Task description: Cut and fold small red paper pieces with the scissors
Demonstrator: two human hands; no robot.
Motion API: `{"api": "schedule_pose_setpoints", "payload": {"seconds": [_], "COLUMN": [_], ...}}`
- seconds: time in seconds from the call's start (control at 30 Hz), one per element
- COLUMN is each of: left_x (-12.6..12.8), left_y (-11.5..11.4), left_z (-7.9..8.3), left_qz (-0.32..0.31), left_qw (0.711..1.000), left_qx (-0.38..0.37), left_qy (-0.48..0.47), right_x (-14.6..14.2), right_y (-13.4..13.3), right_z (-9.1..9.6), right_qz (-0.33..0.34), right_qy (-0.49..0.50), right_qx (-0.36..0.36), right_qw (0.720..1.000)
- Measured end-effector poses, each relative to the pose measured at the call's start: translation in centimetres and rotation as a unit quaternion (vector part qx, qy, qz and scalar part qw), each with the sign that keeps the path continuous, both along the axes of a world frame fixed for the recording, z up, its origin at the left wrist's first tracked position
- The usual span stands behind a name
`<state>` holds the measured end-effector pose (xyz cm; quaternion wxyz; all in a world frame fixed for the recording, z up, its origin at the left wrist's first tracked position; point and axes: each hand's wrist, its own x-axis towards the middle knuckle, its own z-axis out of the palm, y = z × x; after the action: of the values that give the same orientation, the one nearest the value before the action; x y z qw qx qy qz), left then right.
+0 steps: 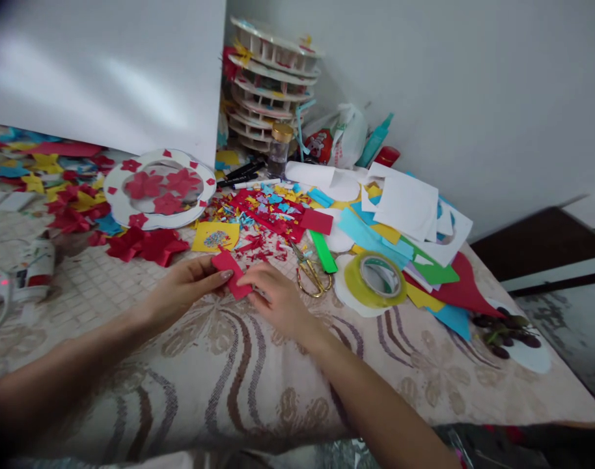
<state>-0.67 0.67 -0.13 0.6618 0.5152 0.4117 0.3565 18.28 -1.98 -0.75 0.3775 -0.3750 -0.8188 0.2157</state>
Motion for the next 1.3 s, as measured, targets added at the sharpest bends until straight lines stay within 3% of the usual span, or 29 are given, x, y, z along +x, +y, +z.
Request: {"api": "schedule_pose_setpoints", "payload": {"seconds": [0.3,0.5,0.87,1.17,1.3], "left_x": [-0.37,-0.20,-0.45,-0.09,-0.37], "left_y": [0.43,0.21,0.31,-0.10,0.15], "left_z": [-0.17,-0.09,-0.15,-0.03,-0.50], "left_qz": [-0.008,-0.018,-0.033,-0.004,0.013], "left_qw": [0.999,0.999,0.996,0.999,0.999], "left_qx": [0.039,0.032,0.082,-0.018,0.000], "left_qy": [0.004,0.002,0.029,-0.027,-0.041], "right_x": [-0.20,-0.45,-0.30,-0.48,-0.42], "right_y": [0.08,-0.02,0.43,0.31,0.34], "right_z": [-0.17,-0.16,-0.24,-0.23,-0.11], "right_qz": [0.027,-0.005,0.058,-0.031,-0.030], "right_qy": [0.035,0.043,0.064,0.042,0.042], "right_qx": [-0.021,0.004,-0.030,0.048,0.032], "right_qw": [0.999,0.999,0.996,0.997,0.998]}}
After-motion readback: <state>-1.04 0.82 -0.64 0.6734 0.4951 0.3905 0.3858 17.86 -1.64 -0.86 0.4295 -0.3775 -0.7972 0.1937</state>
